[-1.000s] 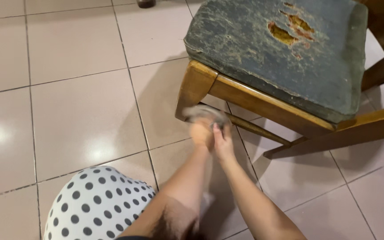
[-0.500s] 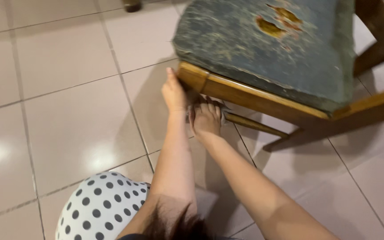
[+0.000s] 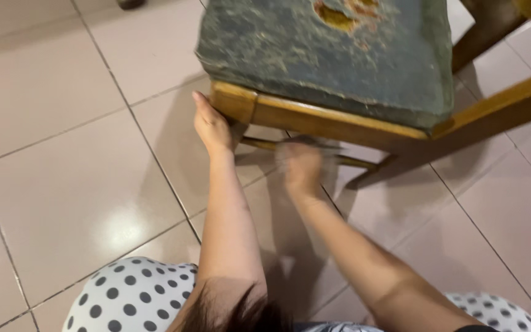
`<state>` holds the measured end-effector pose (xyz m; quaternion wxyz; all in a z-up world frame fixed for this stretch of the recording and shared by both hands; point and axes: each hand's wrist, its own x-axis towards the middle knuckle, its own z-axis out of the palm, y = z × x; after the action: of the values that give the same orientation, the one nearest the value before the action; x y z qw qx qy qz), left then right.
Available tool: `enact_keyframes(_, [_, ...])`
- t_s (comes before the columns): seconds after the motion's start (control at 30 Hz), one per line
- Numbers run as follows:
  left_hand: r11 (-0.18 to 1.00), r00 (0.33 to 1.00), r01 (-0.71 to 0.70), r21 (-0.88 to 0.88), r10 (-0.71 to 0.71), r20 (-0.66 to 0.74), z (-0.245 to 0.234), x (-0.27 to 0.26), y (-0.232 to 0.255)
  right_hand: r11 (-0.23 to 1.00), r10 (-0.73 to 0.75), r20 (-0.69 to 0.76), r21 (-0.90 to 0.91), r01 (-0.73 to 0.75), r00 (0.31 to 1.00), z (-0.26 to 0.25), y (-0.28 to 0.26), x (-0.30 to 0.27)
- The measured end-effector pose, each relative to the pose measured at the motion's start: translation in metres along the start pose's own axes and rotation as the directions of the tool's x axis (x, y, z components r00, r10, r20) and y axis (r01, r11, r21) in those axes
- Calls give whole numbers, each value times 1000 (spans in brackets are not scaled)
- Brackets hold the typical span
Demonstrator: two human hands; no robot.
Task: The person wipes the wooden frame and legs of several dining chairs using a cloth. They clean the backrest, seat frame, and legs of each chair, moving between chairs around a dining table.
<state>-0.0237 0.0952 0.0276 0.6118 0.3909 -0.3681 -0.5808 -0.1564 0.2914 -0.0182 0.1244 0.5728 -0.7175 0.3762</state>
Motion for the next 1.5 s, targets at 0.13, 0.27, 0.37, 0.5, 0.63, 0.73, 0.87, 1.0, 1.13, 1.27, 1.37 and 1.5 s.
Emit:
enact_keyframes(0.13, [985, 996, -80, 154, 71, 61, -11, 15, -9, 944, 134, 10, 304, -130, 991, 10, -77, 36])
enact_keyframes(0.27, [953, 957, 153, 262, -209, 203, -27, 30, 2, 942, -16, -259, 321, 102, 966, -58, -125, 59])
enact_keyframes(0.37, [869, 830, 481, -115, -410, 378, -31, 26, 22, 896, -335, -390, 149, 418, 858, -84, -143, 100])
enact_keyframes(0.5, [861, 829, 476, -180, -371, 417, -22, 14, 50, 822, -564, -246, -77, 564, 788, -46, -165, 160])
enact_keyframes(0.63, [852, 884, 455, -258, -397, 246, -4, 7, 54, 823, -566, -157, -66, 564, 809, -38, -167, 169])
enact_keyframes(0.73, [903, 932, 358, -235, -334, 140, 2, 11, 45, 826, -563, -209, -114, 552, 800, -72, -147, 157])
enact_keyframes(0.87, [946, 945, 321, -51, -316, 85, -2, 17, 33, 858, -514, -233, -123, 499, 826, -90, -135, 151])
enact_keyframes(1.0, [919, 938, 325, -225, -283, 198, -4, 20, 26, 847, -517, -262, -23, 531, 815, -51, -164, 169])
enact_keyframes(1.13, [920, 952, 297, -254, -263, 159, -6, 16, 16, 823, -556, -174, 23, 568, 813, -36, -187, 181])
enact_keyframes(1.27, [905, 976, 219, -364, -201, 88, 3, 26, -1, 828, -550, -166, 18, 561, 818, -70, -159, 172])
enact_keyframes(1.37, [999, 999, 35, 18, -34, -40, -2, 26, -18, 869, -493, -176, -60, 490, 852, -83, -142, 150])
enact_keyframes(1.5, [993, 997, 80, -86, -78, 23, -4, 32, -26, 880, -469, -218, -32, 474, 856, -61, -161, 158])
